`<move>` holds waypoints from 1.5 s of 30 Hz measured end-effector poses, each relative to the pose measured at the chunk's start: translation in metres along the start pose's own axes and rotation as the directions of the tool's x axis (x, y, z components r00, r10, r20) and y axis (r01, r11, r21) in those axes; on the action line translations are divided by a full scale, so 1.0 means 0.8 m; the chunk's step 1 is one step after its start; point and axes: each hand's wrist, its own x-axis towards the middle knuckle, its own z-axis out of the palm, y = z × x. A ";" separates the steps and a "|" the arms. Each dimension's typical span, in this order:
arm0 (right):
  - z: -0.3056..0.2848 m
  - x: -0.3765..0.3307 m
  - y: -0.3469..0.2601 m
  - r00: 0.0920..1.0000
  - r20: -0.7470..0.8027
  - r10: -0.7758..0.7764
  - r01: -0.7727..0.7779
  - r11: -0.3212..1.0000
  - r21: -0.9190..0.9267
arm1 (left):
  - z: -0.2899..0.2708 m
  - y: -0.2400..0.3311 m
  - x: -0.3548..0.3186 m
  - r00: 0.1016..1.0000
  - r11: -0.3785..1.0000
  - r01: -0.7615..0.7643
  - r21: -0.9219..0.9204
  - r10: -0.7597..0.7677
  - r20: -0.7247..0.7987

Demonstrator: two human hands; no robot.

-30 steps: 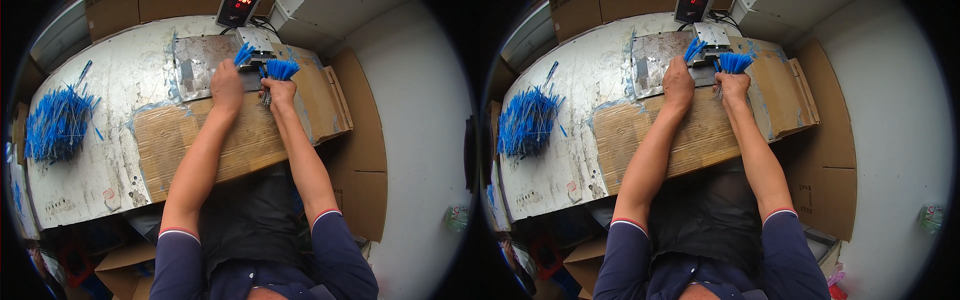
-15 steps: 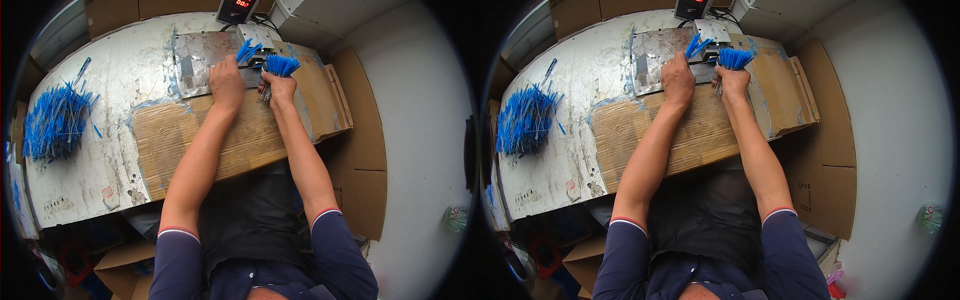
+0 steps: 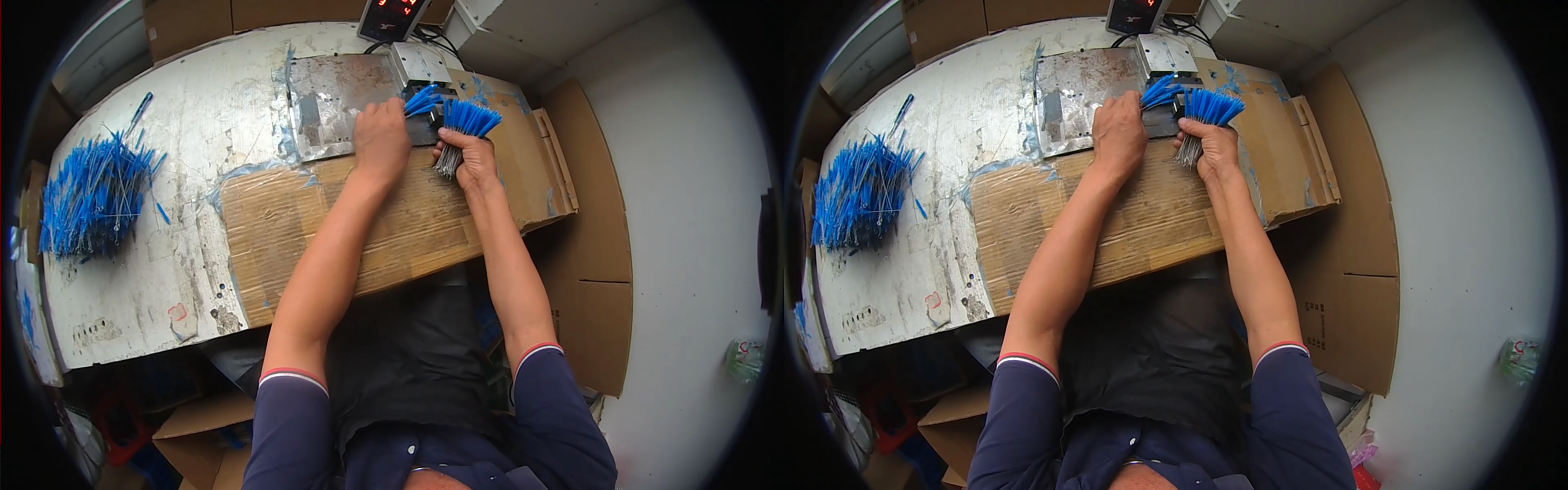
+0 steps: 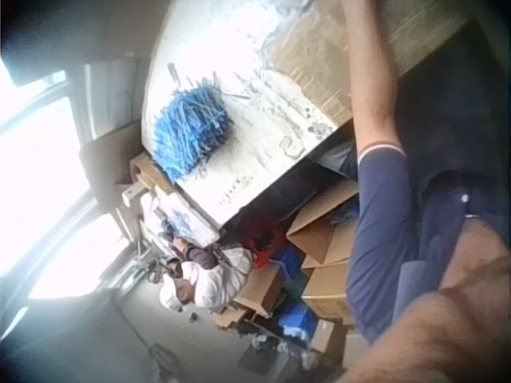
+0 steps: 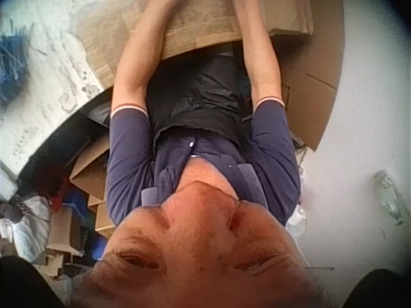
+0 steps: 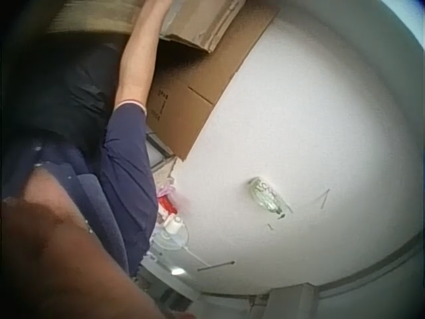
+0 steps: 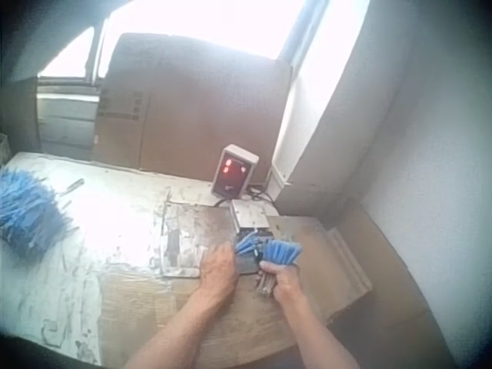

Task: Assemble blue fiber brush components using a bench-mounted fixture.

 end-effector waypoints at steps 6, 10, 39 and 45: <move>-0.002 -0.005 -0.005 0.997 0.068 0.020 -0.016 0.998 -0.055 | 0.003 -0.005 -0.002 1.000 1.000 -0.024 0.016 0.024 0.015; 0.000 -0.010 -0.008 0.997 0.070 0.026 -0.022 0.998 -0.061 | 0.005 -0.004 -0.002 0.996 0.995 -0.068 0.079 0.064 0.055; 0.038 -0.002 0.000 0.996 -0.087 0.015 -0.023 0.996 -0.084 | 0.008 -0.011 0.000 0.984 0.997 0.070 0.006 -0.068 -0.166; 0.024 -0.006 0.000 0.999 -0.038 0.009 -0.008 0.999 0.035 | 0.006 -0.009 -0.002 0.999 0.999 0.034 0.029 -0.034 -0.002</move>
